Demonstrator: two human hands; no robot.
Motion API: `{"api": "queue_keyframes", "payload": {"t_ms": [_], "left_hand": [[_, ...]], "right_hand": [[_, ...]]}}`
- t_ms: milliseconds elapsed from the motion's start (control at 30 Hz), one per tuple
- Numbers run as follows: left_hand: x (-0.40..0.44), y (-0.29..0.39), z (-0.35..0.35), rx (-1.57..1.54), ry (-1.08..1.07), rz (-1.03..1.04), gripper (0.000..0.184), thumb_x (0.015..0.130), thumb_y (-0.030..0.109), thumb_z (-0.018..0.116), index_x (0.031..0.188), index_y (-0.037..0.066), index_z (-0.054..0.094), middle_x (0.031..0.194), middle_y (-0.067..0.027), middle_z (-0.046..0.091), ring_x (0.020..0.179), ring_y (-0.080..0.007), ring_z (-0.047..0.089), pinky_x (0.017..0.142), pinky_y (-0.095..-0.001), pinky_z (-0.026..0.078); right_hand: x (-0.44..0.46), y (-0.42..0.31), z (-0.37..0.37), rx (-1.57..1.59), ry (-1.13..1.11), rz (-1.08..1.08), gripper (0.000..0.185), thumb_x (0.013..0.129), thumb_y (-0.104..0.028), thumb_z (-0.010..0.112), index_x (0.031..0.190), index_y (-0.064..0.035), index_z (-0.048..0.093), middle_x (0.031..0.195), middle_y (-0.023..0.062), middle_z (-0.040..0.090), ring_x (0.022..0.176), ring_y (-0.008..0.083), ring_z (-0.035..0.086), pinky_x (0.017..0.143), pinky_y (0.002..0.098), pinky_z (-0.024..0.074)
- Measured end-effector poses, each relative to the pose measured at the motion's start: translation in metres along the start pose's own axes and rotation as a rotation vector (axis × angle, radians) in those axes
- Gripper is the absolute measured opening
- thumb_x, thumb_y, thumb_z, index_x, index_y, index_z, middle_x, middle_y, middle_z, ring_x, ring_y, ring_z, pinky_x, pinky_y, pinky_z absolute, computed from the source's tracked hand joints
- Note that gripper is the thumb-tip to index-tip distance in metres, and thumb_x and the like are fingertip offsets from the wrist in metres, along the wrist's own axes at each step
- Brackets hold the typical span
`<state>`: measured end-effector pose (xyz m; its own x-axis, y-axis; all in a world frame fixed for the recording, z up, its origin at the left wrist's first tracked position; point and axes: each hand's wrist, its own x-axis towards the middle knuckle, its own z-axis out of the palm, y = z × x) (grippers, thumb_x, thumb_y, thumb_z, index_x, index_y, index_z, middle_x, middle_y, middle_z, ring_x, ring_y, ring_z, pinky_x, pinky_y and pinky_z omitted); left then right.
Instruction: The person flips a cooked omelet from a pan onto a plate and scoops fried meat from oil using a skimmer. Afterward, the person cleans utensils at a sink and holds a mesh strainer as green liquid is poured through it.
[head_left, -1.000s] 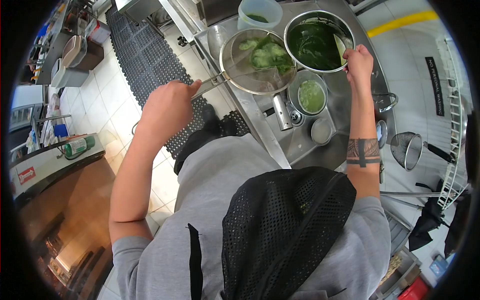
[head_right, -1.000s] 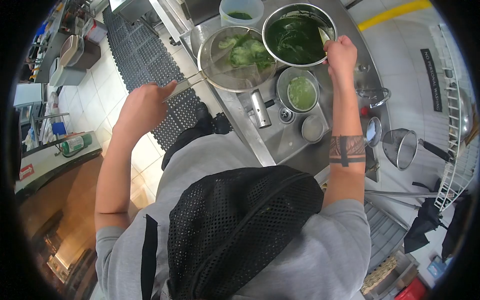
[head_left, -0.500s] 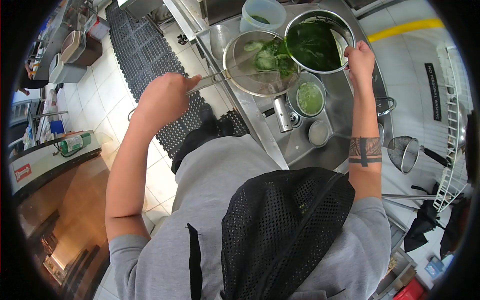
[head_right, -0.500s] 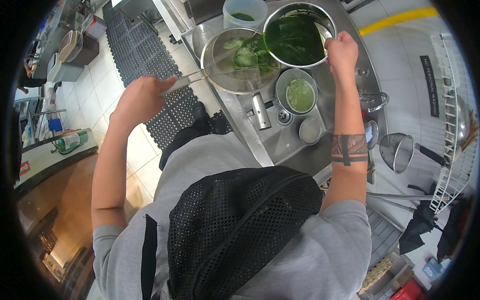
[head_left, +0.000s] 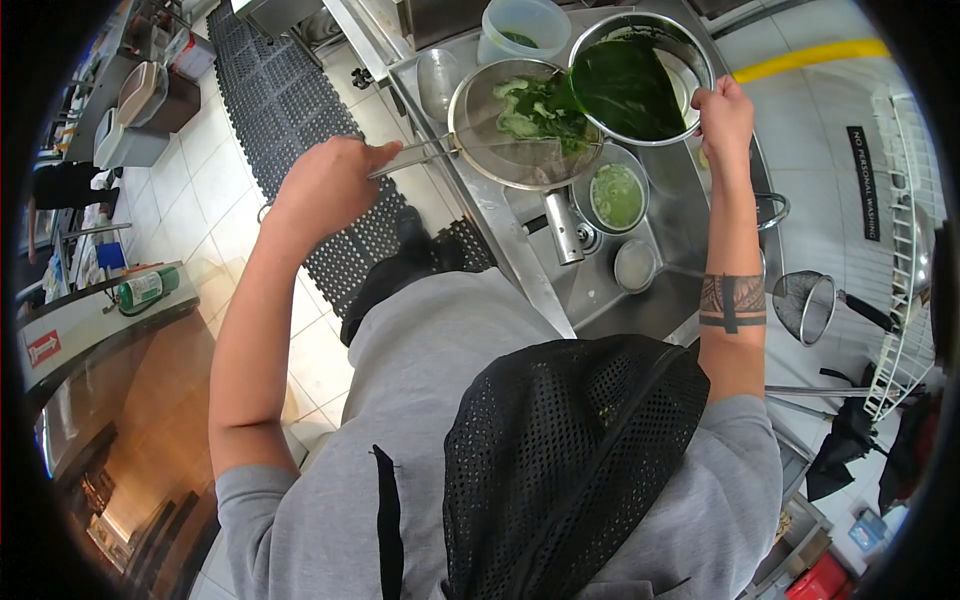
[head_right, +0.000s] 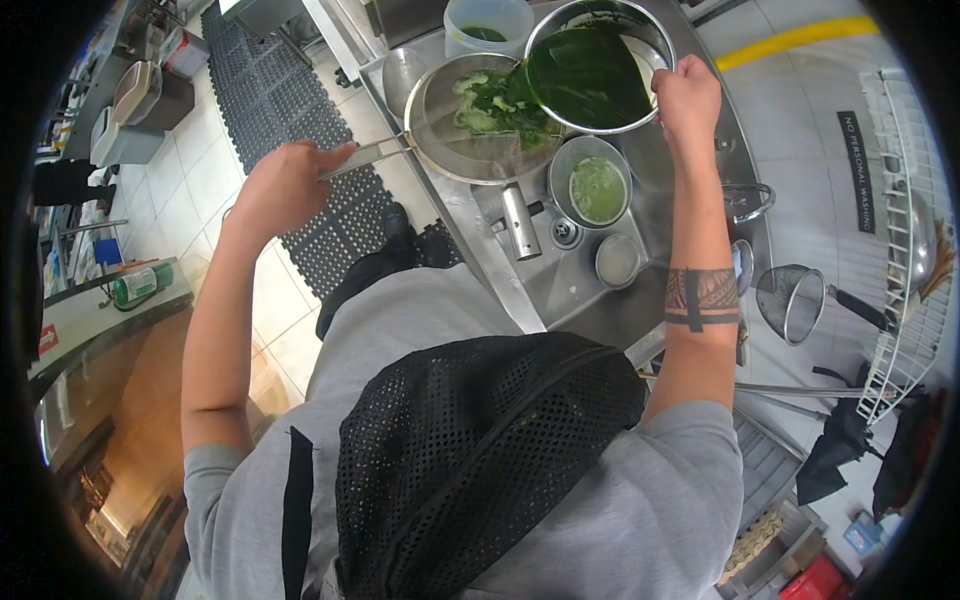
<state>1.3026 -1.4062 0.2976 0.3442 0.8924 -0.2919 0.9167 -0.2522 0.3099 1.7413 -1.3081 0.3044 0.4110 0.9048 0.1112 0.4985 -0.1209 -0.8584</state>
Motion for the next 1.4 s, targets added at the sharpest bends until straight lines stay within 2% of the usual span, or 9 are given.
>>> {"api": "queue_keyframes", "payload": {"t_ms": [300, 567, 967, 1033, 1267, 1333, 1400], "left_hand": [[0.001, 0.001, -0.004, 0.077, 0.029, -0.016, 0.058, 0.076, 0.003, 0.063, 0.130, 0.021, 0.066, 0.092, -0.0148, 0.063, 0.089, -0.0326, 0.066, 0.081, -0.0436, 0.053], [-0.003, 0.001, -0.009, 0.143, 0.057, -0.010, 0.054, 0.081, 0.012, 0.067, 0.133, 0.024, 0.063, 0.095, -0.0111, 0.064, 0.087, -0.0299, 0.067, 0.078, -0.0422, 0.054], [-0.011, 0.000, -0.017, 0.204, 0.057, -0.014, 0.053, 0.083, 0.018, 0.071, 0.134, 0.023, 0.061, 0.098, -0.0109, 0.066, 0.087, -0.0292, 0.067, 0.078, -0.0416, 0.055], [-0.011, -0.001, -0.015, 0.199, 0.062, -0.013, 0.052, 0.083, 0.018, 0.071, 0.134, 0.022, 0.061, 0.097, -0.0110, 0.066, 0.087, -0.0295, 0.067, 0.078, -0.0419, 0.054], [-0.013, 0.003, -0.017, 0.191, 0.085, -0.008, 0.053, 0.083, 0.019, 0.071, 0.135, 0.020, 0.060, 0.093, -0.0120, 0.065, 0.087, -0.0305, 0.067, 0.079, -0.0429, 0.054], [-0.013, 0.002, -0.016, 0.189, 0.095, 0.005, 0.054, 0.083, 0.019, 0.071, 0.135, 0.019, 0.060, 0.093, -0.0122, 0.065, 0.086, -0.0308, 0.067, 0.078, -0.0431, 0.054], [-0.014, 0.003, -0.017, 0.188, 0.104, 0.019, 0.054, 0.083, 0.019, 0.071, 0.136, 0.018, 0.059, 0.092, -0.0123, 0.065, 0.086, -0.0310, 0.067, 0.078, -0.0433, 0.053]], "right_hand": [[0.006, -0.006, 0.002, -0.014, -0.025, -0.020, 0.020, 0.067, -0.001, 0.062, 0.065, -0.0063, 0.043, 0.057, 0.0019, 0.044, 0.047, 0.0131, 0.041, 0.039, 0.0324, 0.0361], [0.009, -0.013, 0.009, -0.024, -0.051, -0.022, 0.020, 0.068, -0.001, 0.062, 0.065, -0.0065, 0.043, 0.059, 0.0017, 0.045, 0.048, 0.0130, 0.042, 0.040, 0.0320, 0.0370], [0.017, -0.016, 0.017, -0.060, -0.058, -0.055, 0.021, 0.067, -0.003, 0.062, 0.063, -0.0062, 0.042, 0.056, 0.0019, 0.045, 0.048, 0.0124, 0.042, 0.041, 0.0319, 0.0383], [0.018, -0.014, 0.018, -0.060, -0.064, -0.082, 0.019, 0.071, 0.000, 0.060, 0.068, -0.0088, 0.044, 0.057, -0.0009, 0.042, 0.045, 0.0110, 0.040, 0.040, 0.0289, 0.0331], [0.020, -0.013, 0.018, -0.042, -0.071, -0.097, 0.020, 0.070, 0.000, 0.060, 0.068, -0.0094, 0.043, 0.056, -0.0010, 0.042, 0.043, 0.0107, 0.040, 0.038, 0.0286, 0.0328], [0.022, -0.013, 0.018, -0.040, -0.076, -0.080, 0.024, 0.067, -0.004, 0.062, 0.063, -0.0077, 0.039, 0.056, 0.0007, 0.042, 0.047, 0.0122, 0.041, 0.041, 0.0313, 0.0385], [0.022, -0.012, 0.019, -0.036, -0.072, -0.081, 0.024, 0.067, -0.004, 0.062, 0.063, -0.0077, 0.039, 0.056, 0.0006, 0.042, 0.048, 0.0121, 0.041, 0.041, 0.0313, 0.0385]]}}
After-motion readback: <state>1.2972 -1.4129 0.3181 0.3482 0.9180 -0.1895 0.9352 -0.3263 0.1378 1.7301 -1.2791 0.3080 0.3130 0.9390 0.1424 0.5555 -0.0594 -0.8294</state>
